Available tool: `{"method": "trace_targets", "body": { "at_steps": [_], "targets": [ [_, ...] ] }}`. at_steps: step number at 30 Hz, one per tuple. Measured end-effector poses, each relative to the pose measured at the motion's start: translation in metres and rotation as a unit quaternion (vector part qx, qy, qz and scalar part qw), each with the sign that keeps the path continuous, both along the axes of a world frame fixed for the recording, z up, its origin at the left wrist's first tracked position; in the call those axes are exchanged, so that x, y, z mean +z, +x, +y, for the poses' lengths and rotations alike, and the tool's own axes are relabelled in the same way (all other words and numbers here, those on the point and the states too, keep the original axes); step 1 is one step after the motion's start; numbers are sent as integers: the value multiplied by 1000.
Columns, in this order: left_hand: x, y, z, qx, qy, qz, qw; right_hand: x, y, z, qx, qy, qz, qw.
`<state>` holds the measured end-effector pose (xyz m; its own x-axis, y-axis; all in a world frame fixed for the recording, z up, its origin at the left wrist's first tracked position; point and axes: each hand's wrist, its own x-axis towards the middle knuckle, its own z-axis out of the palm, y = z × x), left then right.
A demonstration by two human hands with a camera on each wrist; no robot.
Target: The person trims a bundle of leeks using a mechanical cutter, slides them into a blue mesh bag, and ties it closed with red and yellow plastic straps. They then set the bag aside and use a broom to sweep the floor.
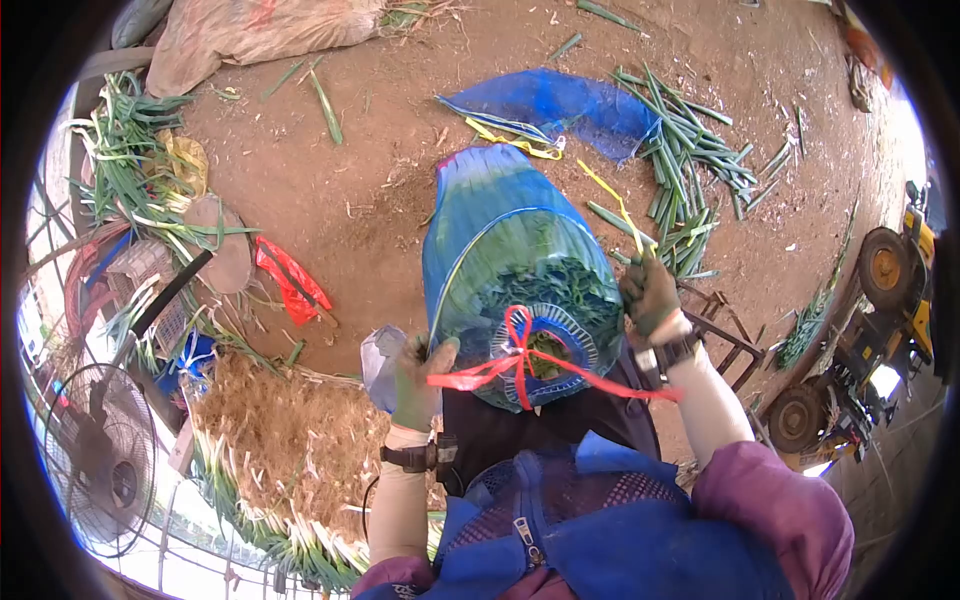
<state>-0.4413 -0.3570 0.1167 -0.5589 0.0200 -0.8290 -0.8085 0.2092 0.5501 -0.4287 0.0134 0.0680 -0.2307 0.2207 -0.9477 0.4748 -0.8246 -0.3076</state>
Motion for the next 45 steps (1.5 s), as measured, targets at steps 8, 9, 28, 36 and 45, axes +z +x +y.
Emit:
{"method": "trace_targets", "body": {
  "at_steps": [8,9,28,36,45],
  "targets": [
    [-58,3,-15,8,-2,71,997,111,27,-27,23,-59,67,996],
    [-51,2,-9,-12,-11,87,996,103,22,-21,60,-57,76,994],
    [-24,-13,14,-2,50,207,977,138,-34,-19,207,-15,84,974],
    [-7,-36,18,-107,-153,207,960,183,-23,-18,40,-79,63,994],
    [-27,23,10,9,-141,167,976,269,11,-19,130,23,87,987]
  ]
}}
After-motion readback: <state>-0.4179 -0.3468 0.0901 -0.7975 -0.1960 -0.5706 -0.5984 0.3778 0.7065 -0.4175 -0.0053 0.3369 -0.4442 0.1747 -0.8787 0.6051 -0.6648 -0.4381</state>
